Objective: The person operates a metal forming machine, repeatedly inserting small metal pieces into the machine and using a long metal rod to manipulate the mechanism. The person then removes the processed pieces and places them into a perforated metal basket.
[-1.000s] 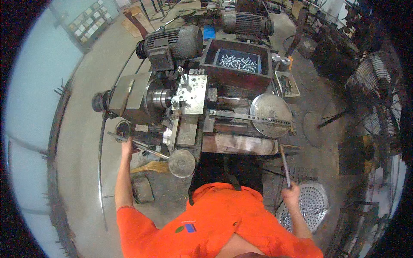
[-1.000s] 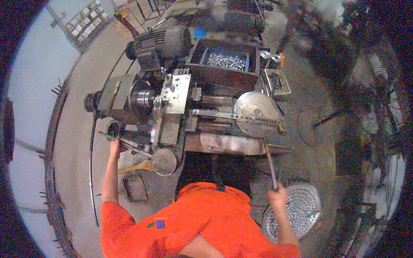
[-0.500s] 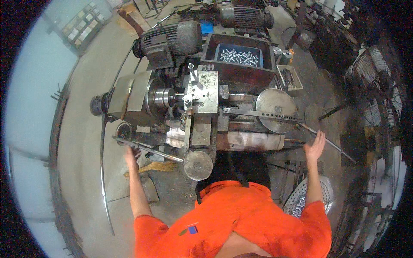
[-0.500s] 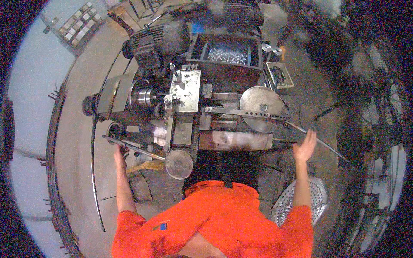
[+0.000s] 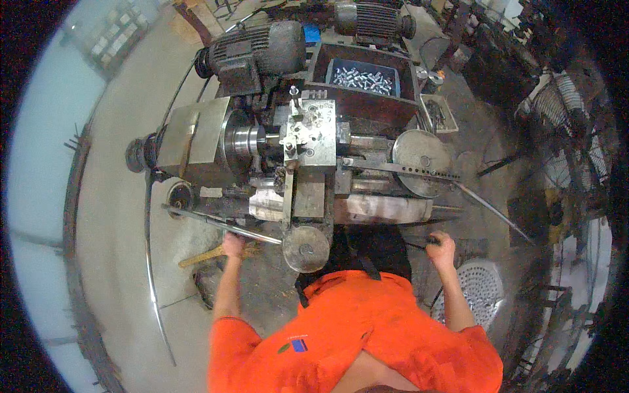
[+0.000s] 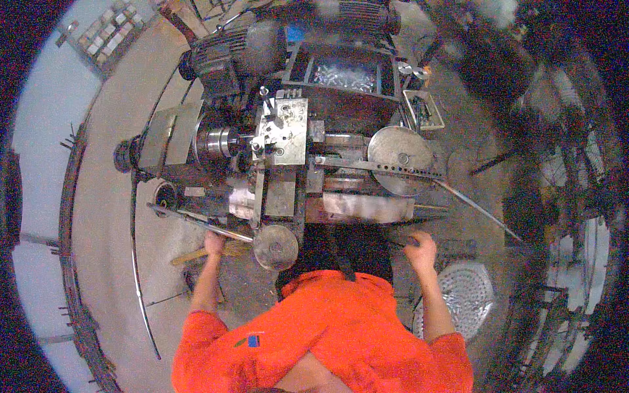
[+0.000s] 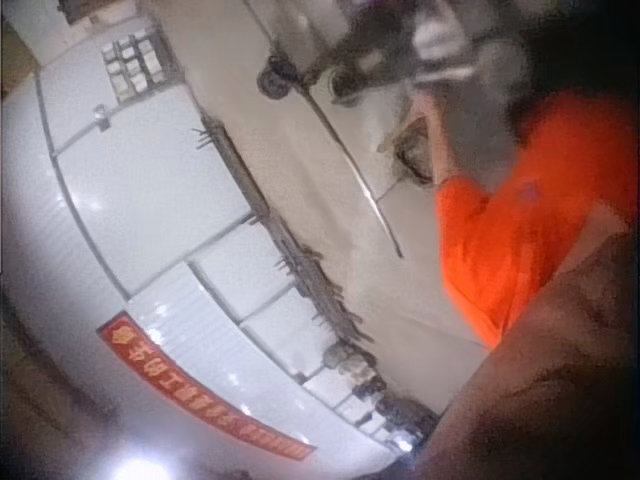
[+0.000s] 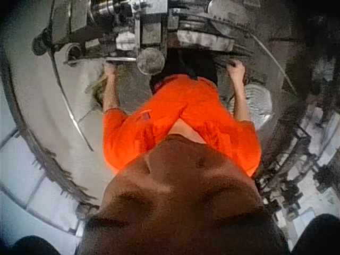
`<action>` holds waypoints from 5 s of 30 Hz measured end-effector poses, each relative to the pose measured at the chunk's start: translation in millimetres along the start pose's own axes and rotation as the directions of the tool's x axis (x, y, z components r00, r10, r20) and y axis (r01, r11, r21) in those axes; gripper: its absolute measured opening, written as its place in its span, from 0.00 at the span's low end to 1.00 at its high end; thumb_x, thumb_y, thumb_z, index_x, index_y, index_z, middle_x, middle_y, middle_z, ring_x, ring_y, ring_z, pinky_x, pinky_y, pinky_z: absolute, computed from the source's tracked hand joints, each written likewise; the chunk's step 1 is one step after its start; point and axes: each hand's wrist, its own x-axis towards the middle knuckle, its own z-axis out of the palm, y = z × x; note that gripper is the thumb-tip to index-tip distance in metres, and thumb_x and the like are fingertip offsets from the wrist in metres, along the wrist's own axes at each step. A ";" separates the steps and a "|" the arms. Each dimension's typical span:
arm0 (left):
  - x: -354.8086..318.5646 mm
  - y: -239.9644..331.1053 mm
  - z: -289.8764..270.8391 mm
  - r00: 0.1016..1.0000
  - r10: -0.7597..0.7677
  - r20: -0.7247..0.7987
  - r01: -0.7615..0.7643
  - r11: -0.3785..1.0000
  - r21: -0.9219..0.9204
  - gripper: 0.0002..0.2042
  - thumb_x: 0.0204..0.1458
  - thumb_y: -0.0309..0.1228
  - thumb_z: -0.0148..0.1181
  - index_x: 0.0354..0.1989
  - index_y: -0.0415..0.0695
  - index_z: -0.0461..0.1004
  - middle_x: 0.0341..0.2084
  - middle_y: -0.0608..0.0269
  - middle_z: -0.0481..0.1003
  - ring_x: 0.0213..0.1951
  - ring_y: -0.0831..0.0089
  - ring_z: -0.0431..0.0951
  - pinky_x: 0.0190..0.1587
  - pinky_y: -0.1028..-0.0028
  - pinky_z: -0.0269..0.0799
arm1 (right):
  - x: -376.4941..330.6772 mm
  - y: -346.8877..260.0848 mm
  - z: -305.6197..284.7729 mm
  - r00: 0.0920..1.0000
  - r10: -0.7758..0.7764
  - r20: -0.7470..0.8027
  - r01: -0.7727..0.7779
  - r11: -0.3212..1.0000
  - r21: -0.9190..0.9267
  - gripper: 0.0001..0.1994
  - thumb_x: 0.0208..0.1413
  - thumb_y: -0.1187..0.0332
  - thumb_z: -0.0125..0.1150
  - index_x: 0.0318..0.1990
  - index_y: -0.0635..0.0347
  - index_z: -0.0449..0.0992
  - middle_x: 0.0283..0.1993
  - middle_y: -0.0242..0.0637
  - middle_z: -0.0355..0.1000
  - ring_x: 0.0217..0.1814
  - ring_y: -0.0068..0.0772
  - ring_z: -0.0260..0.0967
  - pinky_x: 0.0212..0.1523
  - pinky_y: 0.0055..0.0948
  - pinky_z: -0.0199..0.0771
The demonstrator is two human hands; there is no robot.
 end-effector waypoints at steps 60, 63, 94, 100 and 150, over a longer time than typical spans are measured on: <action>-82.5 98.0 -313.9 0.980 0.139 -0.142 -0.163 0.971 -0.174 0.15 0.48 0.38 0.58 0.41 0.42 0.74 0.24 0.51 0.76 0.27 0.54 0.76 0.31 0.62 0.69 | 309.8 -282.2 -4.1 0.954 -0.259 0.153 0.280 0.950 -0.140 0.15 0.33 0.59 0.57 0.28 0.58 0.78 0.34 0.46 0.74 0.39 0.43 0.74 0.39 0.38 0.74; -30.5 161.7 -285.0 0.938 0.343 -0.043 -0.345 0.933 -0.106 0.10 0.50 0.35 0.55 0.37 0.42 0.75 0.25 0.51 0.76 0.28 0.54 0.76 0.32 0.64 0.69 | 338.2 -236.2 6.0 0.950 -0.297 0.095 0.303 0.951 -0.059 0.14 0.31 0.61 0.58 0.28 0.55 0.79 0.34 0.44 0.74 0.38 0.44 0.73 0.39 0.39 0.74; 47.1 134.8 -160.2 0.858 0.498 0.129 -0.442 0.842 -0.309 0.16 0.52 0.33 0.55 0.46 0.38 0.69 0.39 0.54 0.72 0.39 0.67 0.72 0.42 0.70 0.68 | -169.6 226.6 -82.0 0.733 0.669 0.123 -0.546 0.685 -0.482 0.12 0.36 0.61 0.54 0.27 0.56 0.79 0.31 0.44 0.74 0.37 0.42 0.72 0.42 0.34 0.73; 36.3 151.2 -174.6 0.858 0.468 0.212 -0.414 0.874 -0.255 0.15 0.52 0.33 0.56 0.45 0.37 0.70 0.40 0.55 0.72 0.38 0.68 0.72 0.40 0.70 0.69 | -155.6 176.5 -110.1 0.733 0.640 0.232 -0.504 0.739 -0.447 0.15 0.30 0.66 0.59 0.27 0.69 0.75 0.34 0.56 0.71 0.40 0.49 0.70 0.45 0.35 0.70; -57.7 237.2 -293.2 0.666 0.725 0.174 -0.115 0.330 -0.937 0.14 0.55 0.37 0.50 0.29 0.37 0.74 0.18 0.66 0.73 0.24 0.81 0.71 0.27 0.76 0.67 | 78.9 -321.5 -25.3 0.187 -0.965 0.183 0.851 0.253 0.461 0.13 0.30 0.68 0.58 0.29 0.59 0.77 0.40 0.44 0.70 0.38 0.45 0.67 0.36 0.37 0.70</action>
